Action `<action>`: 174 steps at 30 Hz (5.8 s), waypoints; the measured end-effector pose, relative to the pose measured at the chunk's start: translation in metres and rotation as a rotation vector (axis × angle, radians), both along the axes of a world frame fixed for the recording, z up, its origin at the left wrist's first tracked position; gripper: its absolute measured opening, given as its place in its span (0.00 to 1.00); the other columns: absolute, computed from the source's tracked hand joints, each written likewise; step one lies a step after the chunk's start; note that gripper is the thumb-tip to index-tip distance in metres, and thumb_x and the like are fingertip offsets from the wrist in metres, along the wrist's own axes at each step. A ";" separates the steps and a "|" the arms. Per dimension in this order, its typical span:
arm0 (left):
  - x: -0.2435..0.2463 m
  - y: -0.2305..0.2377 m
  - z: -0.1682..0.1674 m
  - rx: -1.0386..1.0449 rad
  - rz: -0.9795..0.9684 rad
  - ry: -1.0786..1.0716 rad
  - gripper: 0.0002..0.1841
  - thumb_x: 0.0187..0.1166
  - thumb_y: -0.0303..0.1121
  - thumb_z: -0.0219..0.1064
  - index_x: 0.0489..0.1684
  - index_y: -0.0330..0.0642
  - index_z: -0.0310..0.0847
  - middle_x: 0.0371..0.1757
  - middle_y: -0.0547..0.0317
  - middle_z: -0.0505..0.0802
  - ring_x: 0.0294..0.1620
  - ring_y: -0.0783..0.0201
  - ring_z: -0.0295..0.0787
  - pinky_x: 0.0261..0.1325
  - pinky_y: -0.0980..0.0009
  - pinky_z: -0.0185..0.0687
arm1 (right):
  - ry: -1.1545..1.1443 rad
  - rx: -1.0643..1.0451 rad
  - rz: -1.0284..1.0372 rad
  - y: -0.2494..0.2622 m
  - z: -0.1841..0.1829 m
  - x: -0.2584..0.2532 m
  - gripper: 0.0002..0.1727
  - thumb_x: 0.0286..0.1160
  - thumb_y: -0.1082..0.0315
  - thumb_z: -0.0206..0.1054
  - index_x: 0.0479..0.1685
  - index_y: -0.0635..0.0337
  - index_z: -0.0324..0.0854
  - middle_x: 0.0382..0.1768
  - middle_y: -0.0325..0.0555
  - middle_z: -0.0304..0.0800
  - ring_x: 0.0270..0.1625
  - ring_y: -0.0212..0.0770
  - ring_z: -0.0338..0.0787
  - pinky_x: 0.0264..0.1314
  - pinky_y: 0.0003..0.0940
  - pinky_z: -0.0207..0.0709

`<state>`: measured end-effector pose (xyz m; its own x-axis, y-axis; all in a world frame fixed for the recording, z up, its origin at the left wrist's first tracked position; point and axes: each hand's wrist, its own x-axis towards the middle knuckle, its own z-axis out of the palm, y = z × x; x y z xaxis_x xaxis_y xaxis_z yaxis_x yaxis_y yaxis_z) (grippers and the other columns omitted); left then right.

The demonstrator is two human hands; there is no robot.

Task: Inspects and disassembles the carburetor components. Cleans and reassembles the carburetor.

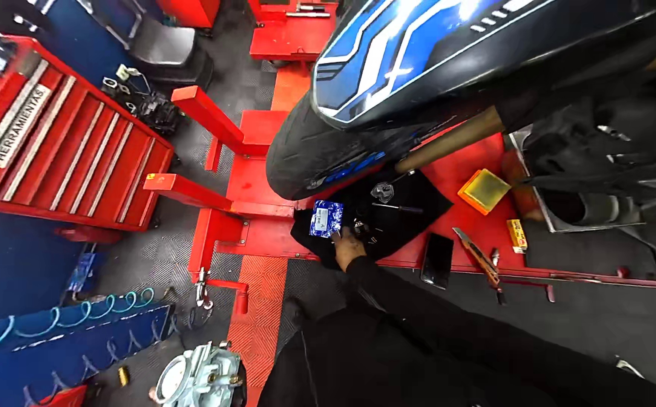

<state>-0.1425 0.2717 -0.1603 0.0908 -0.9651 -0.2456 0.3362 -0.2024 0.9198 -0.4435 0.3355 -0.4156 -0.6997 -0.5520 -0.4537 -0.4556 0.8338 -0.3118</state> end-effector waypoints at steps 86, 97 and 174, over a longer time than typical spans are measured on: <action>-0.005 -0.045 0.078 -0.642 -0.062 0.007 0.15 0.95 0.33 0.43 0.54 0.41 0.78 0.45 0.60 0.92 0.48 0.66 0.91 0.53 0.70 0.90 | -0.544 -1.620 0.225 -0.038 0.285 0.188 0.05 0.88 0.67 0.56 0.54 0.52 0.71 0.18 0.35 0.69 0.17 0.25 0.68 0.20 0.19 0.65; -0.011 -0.040 0.078 -0.642 -0.074 -0.002 0.15 0.95 0.33 0.42 0.53 0.42 0.78 0.45 0.61 0.93 0.49 0.66 0.92 0.54 0.71 0.90 | -0.581 -1.596 0.175 -0.029 0.285 0.187 0.04 0.88 0.66 0.55 0.52 0.52 0.72 0.18 0.34 0.68 0.17 0.24 0.67 0.20 0.19 0.63; -0.044 0.020 -0.034 0.759 -0.682 0.074 0.18 0.88 0.29 0.44 0.55 0.31 0.81 0.42 0.41 0.94 0.42 0.55 0.95 0.45 0.60 0.93 | -0.114 -0.372 -0.323 0.053 0.015 -0.068 0.28 0.69 0.59 0.79 0.67 0.62 0.81 0.61 0.59 0.88 0.62 0.56 0.89 0.64 0.60 0.83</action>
<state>-0.1867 0.2922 -0.1943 -0.4599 -0.3928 -0.7964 -0.0177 -0.8926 0.4505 -0.5118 0.3886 -0.4003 -0.8187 -0.4547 -0.3507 -0.1388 0.7493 -0.6475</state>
